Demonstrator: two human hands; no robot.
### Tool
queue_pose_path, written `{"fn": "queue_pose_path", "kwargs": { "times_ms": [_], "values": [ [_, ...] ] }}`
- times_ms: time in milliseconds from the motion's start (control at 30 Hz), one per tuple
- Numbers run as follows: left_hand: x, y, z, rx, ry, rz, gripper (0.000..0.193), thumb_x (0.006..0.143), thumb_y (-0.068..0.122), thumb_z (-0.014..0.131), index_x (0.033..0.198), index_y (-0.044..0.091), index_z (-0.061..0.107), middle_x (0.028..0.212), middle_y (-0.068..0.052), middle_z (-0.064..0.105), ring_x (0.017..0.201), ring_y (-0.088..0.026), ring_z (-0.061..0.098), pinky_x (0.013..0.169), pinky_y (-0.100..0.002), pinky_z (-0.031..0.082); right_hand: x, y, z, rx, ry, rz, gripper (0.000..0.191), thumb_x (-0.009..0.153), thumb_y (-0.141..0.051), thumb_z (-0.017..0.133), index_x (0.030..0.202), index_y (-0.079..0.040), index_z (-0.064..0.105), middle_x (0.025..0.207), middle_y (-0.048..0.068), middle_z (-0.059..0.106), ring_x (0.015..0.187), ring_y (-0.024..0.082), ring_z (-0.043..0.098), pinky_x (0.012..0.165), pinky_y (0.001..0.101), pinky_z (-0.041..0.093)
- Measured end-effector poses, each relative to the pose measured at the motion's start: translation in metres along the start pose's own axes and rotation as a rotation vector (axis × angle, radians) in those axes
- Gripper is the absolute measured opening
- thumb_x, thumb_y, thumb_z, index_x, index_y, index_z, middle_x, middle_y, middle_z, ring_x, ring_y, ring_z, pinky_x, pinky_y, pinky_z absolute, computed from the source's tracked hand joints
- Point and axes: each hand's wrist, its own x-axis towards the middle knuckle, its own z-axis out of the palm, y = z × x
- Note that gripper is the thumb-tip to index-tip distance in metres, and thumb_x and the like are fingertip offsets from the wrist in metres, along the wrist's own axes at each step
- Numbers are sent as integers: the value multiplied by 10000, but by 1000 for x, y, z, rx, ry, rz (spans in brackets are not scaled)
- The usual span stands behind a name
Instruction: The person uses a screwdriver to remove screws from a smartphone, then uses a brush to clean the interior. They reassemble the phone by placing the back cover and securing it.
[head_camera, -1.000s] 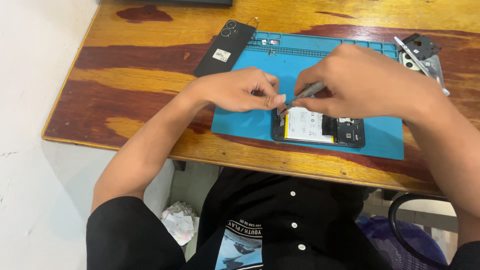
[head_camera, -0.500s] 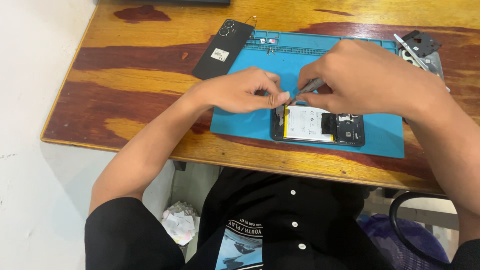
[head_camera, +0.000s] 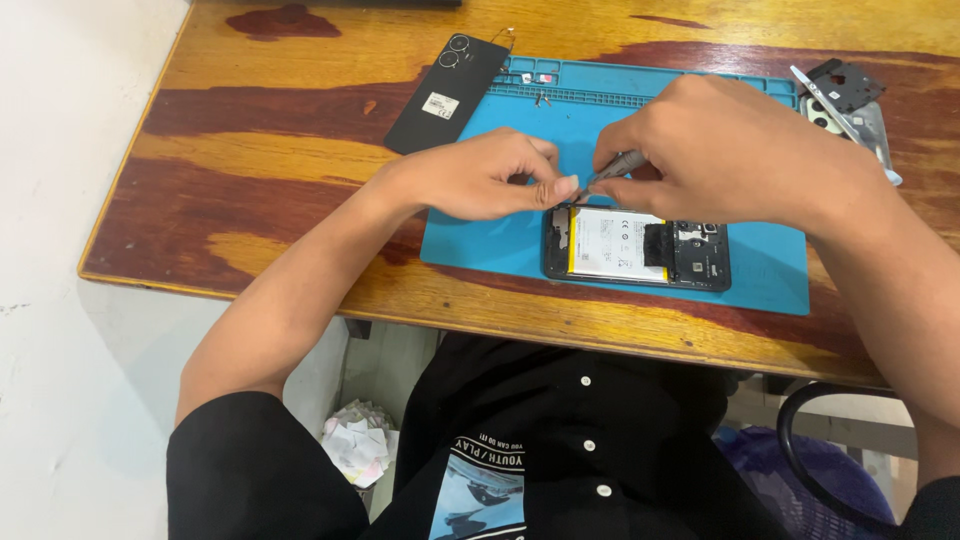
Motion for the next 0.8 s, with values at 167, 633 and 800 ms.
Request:
{"fn": "queue_pose_path", "kwargs": {
  "times_ms": [167, 633, 800],
  "values": [
    [0, 3, -2, 10, -4, 29, 468, 1054, 464, 561, 1067, 58, 794, 851, -59, 639, 735, -171, 573, 652, -333, 465, -1, 1, 0, -1, 24, -12, 260, 840, -284, 791, 1045, -124, 785, 763, 133, 780, 717, 282, 765, 664, 414, 586],
    [-5, 11, -12, 111, 2, 34, 253, 940, 196, 662, 1139, 117, 796, 879, -65, 616, 684, -177, 575, 606, -313, 470, -1, 5, 3, -31, 27, -23, 252, 851, -286, 787, 1046, -126, 793, 761, 124, 781, 707, 275, 765, 645, 400, 589],
    [-4, 10, -11, 134, 0, 27, 253, 936, 196, 664, 1137, 129, 801, 875, -61, 622, 677, -177, 573, 596, -315, 468, 0, 4, 3, -23, 21, -13, 246, 848, -304, 793, 1011, -120, 793, 757, 128, 778, 716, 274, 767, 643, 398, 591]
  ]
}}
